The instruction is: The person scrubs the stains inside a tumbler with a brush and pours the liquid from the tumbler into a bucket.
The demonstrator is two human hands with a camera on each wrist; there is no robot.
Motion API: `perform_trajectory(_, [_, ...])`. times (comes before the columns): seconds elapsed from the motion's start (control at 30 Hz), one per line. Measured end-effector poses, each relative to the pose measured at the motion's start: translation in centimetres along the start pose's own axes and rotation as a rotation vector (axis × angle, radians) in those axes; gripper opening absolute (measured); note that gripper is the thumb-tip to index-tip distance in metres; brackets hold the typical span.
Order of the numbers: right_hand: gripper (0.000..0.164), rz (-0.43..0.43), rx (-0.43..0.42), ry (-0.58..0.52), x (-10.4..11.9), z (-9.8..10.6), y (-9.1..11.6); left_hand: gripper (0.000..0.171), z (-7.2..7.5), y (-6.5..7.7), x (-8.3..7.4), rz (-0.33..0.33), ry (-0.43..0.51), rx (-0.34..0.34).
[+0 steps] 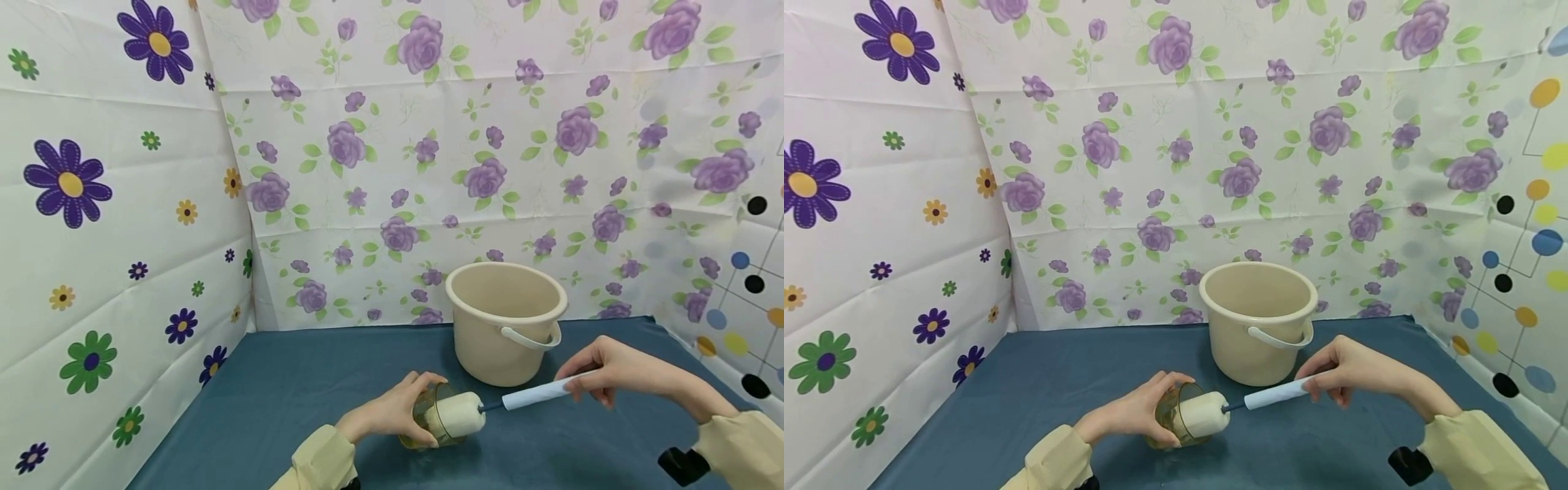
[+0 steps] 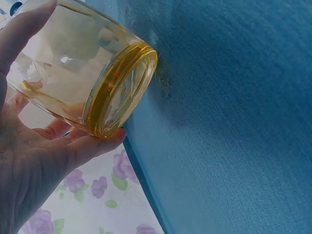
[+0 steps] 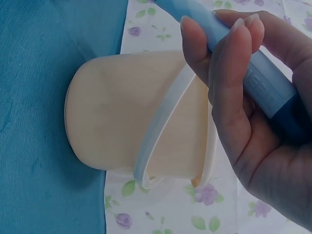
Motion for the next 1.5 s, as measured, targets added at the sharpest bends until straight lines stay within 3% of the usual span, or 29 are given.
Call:
perform_trajectory(0.4, [0.023,0.017,0.033,-0.022,0.1,0.0,0.1,0.077,-0.1,-0.1,0.1,0.002,0.013,0.01])
perform_trajectory(0.87, [0.026,0.043,0.003,-0.041,0.5,0.3,0.2,0.078,0.0,-0.2,0.1,0.016,-0.024,-0.003])
perform_trajectory(1.5, [0.025,0.005,-0.072,0.009,0.5,1.0,0.4,0.076,0.0,-0.1,0.3,0.0,-0.011,-0.005])
Point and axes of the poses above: each hand's wrist, its own y-axis away from the middle knuckle, its own z-axis out of the back of the hand, x = y × z, the point moved 5 cm from there along -y, towards the middle knuckle, and after that the axes turned 10 degrees about -x, right-handed, at the moved point
